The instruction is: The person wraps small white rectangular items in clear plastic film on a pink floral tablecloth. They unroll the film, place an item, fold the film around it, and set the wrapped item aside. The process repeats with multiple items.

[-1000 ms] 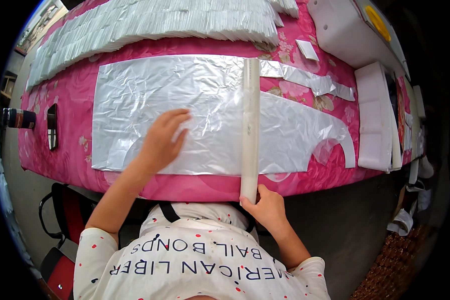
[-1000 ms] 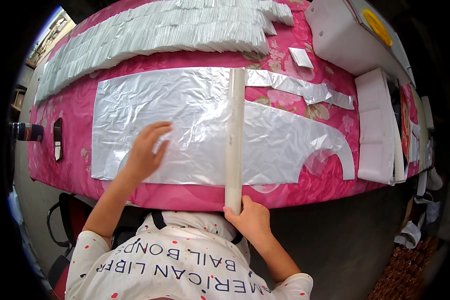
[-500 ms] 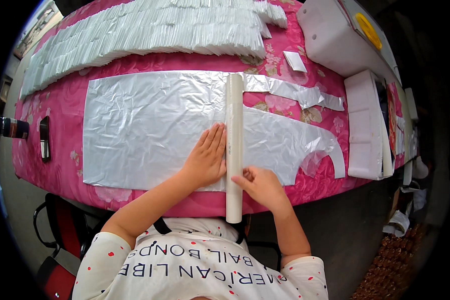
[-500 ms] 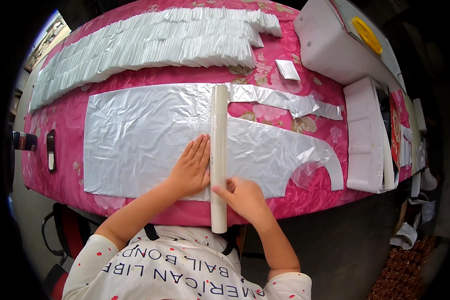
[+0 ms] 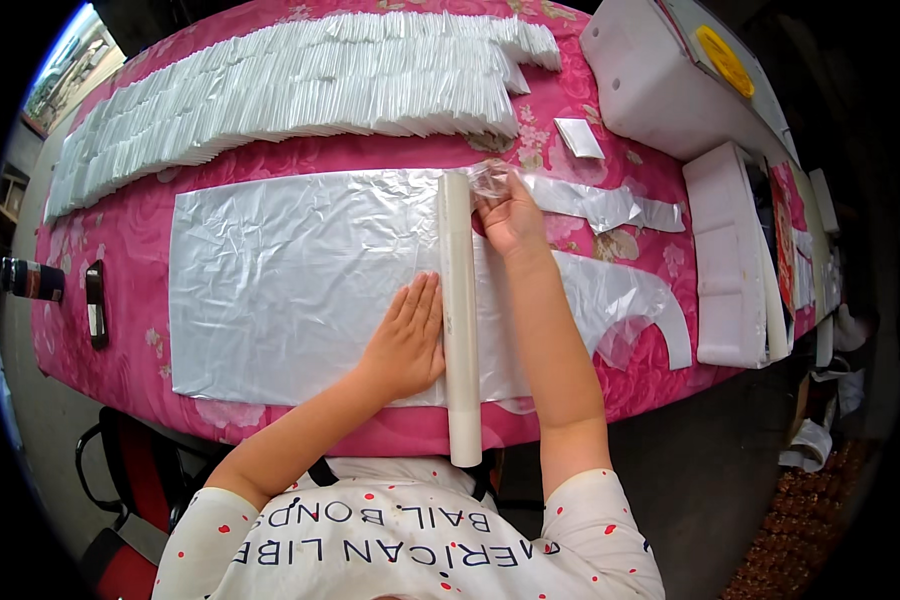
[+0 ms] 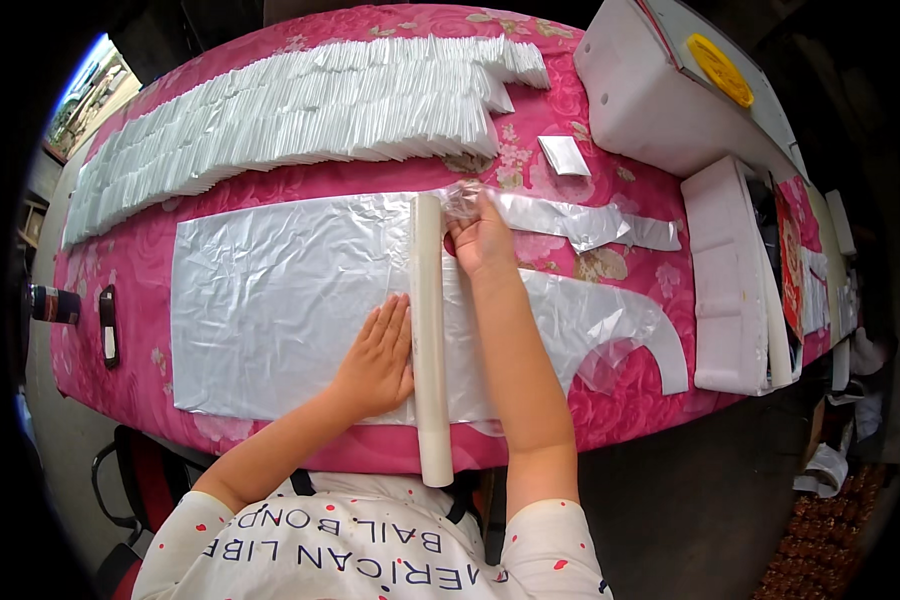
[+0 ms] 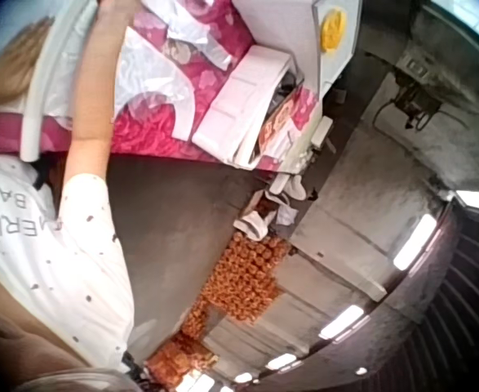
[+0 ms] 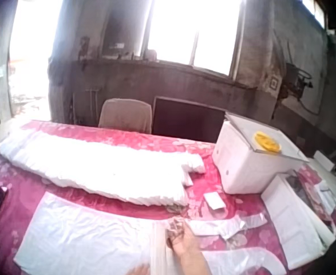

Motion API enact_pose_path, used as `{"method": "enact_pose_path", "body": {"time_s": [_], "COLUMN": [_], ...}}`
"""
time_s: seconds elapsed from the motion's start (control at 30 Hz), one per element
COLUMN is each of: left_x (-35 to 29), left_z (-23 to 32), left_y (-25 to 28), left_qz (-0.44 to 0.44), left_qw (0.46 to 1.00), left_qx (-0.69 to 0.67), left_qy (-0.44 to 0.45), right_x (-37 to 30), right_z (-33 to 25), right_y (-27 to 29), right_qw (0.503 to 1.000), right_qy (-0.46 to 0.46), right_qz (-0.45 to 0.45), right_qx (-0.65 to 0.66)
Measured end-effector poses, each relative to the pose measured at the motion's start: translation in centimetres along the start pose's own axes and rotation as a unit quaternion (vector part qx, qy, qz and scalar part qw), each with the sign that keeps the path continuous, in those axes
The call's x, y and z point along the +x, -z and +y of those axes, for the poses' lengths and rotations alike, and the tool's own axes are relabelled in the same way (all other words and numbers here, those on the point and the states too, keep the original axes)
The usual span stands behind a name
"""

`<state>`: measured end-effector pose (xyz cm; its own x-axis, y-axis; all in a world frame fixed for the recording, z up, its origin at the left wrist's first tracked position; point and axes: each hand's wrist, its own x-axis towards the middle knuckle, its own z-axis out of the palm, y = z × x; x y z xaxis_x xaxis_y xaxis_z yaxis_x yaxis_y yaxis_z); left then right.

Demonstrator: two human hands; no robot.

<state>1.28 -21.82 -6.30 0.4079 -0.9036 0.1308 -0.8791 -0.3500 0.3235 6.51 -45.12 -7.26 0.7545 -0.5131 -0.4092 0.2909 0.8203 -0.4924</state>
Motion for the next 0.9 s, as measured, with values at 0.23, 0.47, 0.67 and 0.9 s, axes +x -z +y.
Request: {"method": "enact_pose_path", "body": {"time_s": [0.23, 0.47, 0.67, 0.9], "left_x": [-0.1, -0.1, -0.3, -0.1], "left_z": [0.0, 0.0, -0.2, -0.4], "left_y": [-0.2, 0.0, -0.2, -2.6], "left_qz": [0.007, 0.011, 0.004, 0.083], "left_qw": [1.0, 0.999, 0.999, 0.995], "left_qx": [-0.031, -0.038, -0.032, 0.049], "left_qy": [-0.003, -0.005, 0.006, -0.028], "right_x": [2.7, -2.6, -9.8, -12.8], "right_z": [-17.6, -23.1, -4.4, 21.9], "right_y": [7.0, 2.2, -12.0, -14.1], "right_qw": [0.987, 0.956, 0.847, 0.711], "right_qy": [0.12, 0.288, 0.314, 0.211], "right_qz": [-0.071, 0.027, -0.222, -0.369], "right_qx": [0.081, -0.045, -0.366, -0.561]}}
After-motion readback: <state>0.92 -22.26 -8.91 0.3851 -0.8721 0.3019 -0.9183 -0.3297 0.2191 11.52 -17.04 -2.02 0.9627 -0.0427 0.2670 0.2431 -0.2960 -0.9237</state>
